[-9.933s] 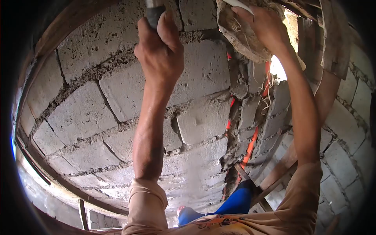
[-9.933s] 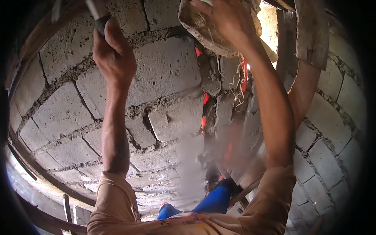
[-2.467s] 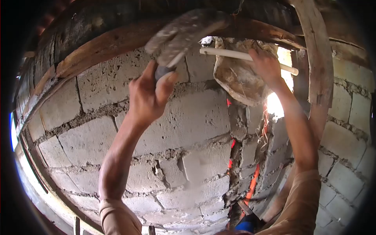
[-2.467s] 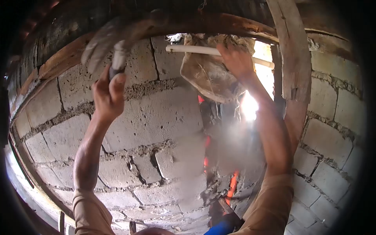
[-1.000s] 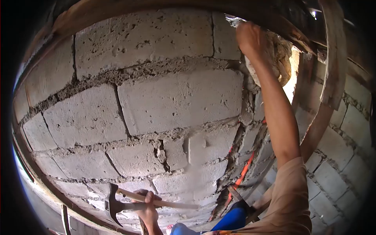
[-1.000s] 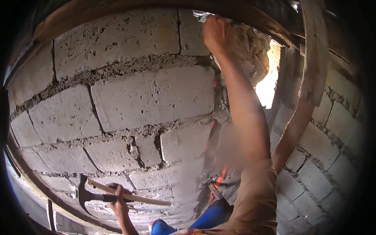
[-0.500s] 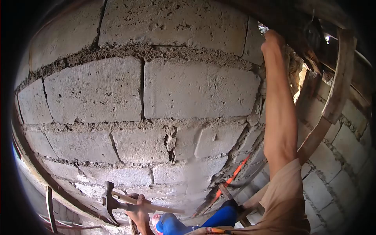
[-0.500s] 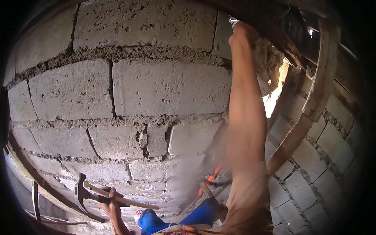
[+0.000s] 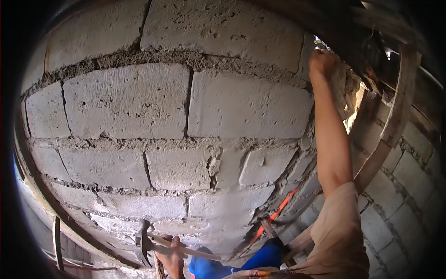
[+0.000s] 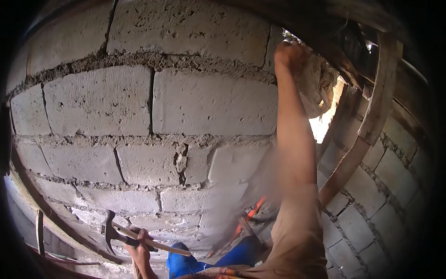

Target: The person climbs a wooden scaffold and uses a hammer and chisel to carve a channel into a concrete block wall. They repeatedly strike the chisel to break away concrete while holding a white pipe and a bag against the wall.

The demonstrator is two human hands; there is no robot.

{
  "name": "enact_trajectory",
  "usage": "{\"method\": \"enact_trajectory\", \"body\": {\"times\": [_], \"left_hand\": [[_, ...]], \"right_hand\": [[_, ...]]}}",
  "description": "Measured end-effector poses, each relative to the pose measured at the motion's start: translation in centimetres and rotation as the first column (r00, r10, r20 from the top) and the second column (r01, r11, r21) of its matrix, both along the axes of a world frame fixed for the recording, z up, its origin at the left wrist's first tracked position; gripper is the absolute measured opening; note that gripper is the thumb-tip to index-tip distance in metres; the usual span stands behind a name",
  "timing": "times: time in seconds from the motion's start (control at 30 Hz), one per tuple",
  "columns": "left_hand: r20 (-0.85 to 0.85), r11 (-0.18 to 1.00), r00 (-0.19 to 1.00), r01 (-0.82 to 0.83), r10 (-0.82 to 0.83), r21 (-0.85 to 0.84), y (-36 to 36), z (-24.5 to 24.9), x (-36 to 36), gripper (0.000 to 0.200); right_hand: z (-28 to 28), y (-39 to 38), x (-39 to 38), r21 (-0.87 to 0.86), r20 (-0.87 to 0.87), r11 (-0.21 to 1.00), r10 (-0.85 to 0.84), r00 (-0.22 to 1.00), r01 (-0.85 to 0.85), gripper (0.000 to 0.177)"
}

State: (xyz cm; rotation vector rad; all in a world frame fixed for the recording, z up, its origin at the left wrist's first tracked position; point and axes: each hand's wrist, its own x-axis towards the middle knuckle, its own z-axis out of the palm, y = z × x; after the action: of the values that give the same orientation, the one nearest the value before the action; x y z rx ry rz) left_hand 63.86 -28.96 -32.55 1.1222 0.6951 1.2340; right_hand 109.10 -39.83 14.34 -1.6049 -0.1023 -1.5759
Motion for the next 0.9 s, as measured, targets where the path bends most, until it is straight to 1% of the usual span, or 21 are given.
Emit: {"method": "enact_trajectory", "body": {"times": [0.03,0.07,0.1,0.13,0.17,0.23,0.27,0.3,0.33,0.4,0.43,0.5,0.53,0.57,0.67,0.7,0.73,0.77,0.87,0.9], "left_hand": [[0.023,0.999,1.000,-0.007,0.007,0.031,0.4,-0.7,-0.1,0.016],[0.010,1.000,1.000,0.004,-0.004,0.015,0.8,-1.1,-0.5,0.016],[-0.003,1.000,1.000,0.018,-0.018,0.001,1.2,-1.4,-0.9,0.016],[-0.015,0.999,0.999,0.037,-0.037,-0.008,1.6,-1.6,-1.2,0.015],[0.024,1.000,1.000,0.008,-0.007,-0.007,1.7,-1.6,-1.1,0.009],[-0.034,0.998,0.998,0.058,-0.059,-0.030,2.4,-0.9,-1.5,0.010],[-0.060,0.996,0.995,0.075,-0.078,-0.045,2.8,-0.7,-1.6,0.010],[-0.047,0.999,0.998,0.041,-0.040,0.017,3.3,-1.5,-1.4,0.010],[-0.019,0.999,0.999,0.031,-0.031,0.019,3.8,-2.2,-1.4,0.010],[0.032,1.000,0.999,0.012,-0.013,0.022,4.6,-3.0,-1.1,0.011],[-0.035,1.000,0.999,0.000,0.001,0.019,4.6,-2.7,-1.4,0.011],[-0.096,0.998,0.995,0.044,-0.040,0.036,5.3,-3.8,-1.9,0.011],[-0.123,0.998,0.991,0.056,-0.051,0.041,5.4,-3.9,-2.1,0.012],[-0.079,0.999,0.996,0.039,-0.036,0.029,5.0,-3.8,-2.2,0.012],[-0.077,0.999,0.997,0.022,-0.020,0.031,4.6,-6.6,-2.8,0.014],[-0.093,0.999,0.995,0.024,-0.022,0.022,4.6,-7.1,-3.2,0.014],[-0.108,1.000,0.994,0.024,-0.023,0.012,4.3,-7.4,-3.3,0.014],[-0.129,1.000,0.991,0.026,-0.025,0.004,3.9,-7.7,-3.3,0.014],[-0.184,0.999,0.982,0.044,-0.045,-0.008,3.1,-8.2,-3.7,0.015],[-0.201,0.999,0.978,0.051,-0.051,-0.006,3.0,-8.3,-3.9,0.015]], "right_hand": [[0.0,0.3,-0.2,0.029,-0.005,0.998,0.048,0.999,-0.048,0.030],[0.1,0.6,-0.4,0.060,-0.008,0.994,0.096,0.995,-0.095,0.031],[0.2,0.6,-0.7,0.105,-0.034,0.973,0.210,0.977,-0.205,0.031],[0.5,0.2,-0.8,0.145,-0.054,0.946,0.300,0.953,-0.289,0.032],[0.7,-0.3,-1.0,0.191,-0.070,0.911,0.384,0.921,-0.365,0.033],[1.5,-0.6,-1.0,0.250,-0.098,0.836,0.525,0.846,-0.489,0.038],[2.1,-0.6,-0.3,0.226,-0.028,0.797,0.580,0.814,-0.560,0.039],[2.4,-1.0,1.7,0.198,0.040,0.755,0.631,0.775,-0.625,0.040],[2.7,-1.1,2.3,0.166,0.109,0.708,0.679,0.726,-0.686,0.041],[3.0,-1.0,3.2,0.142,0.149,0.656,0.726,0.671,-0.741,0.040],[2.1,-1.8,3.6,0.140,0.154,0.640,0.740,0.655,-0.755,0.040],[1.5,-2.4,4.0,0.124,0.046,0.840,0.526,0.849,-0.528,0.039],[1.2,-1.8,3.2,0.099,-0.005,0.909,0.407,0.913,-0.405,0.038],[1.3,-2.1,2.2,-0.027,-0.149,0.961,0.269,0.952,-0.276,0.039],[0.3,-1.2,-0.4,0.034,-0.105,0.986,0.164,0.981,-0.161,0.038],[-0.3,-1.5,-0.4,-0.090,-0.064,0.996,0.021,0.998,-0.026,0.036],[-0.6,-1.8,-0.4,-0.203,-0.001,0.973,-0.109,0.994,0.107,0.034],[-0.3,-2.1,-0.2,-0.300,0.081,0.923,-0.229,0.970,0.242,0.032],[0.1,-5.0,2.7,-0.449,0.339,0.872,-0.035,0.940,0.195,0.025],[-0.2,-5.5,2.0,-0.494,0.333,0.842,-0.049,0.942,0.218,0.024]]}}
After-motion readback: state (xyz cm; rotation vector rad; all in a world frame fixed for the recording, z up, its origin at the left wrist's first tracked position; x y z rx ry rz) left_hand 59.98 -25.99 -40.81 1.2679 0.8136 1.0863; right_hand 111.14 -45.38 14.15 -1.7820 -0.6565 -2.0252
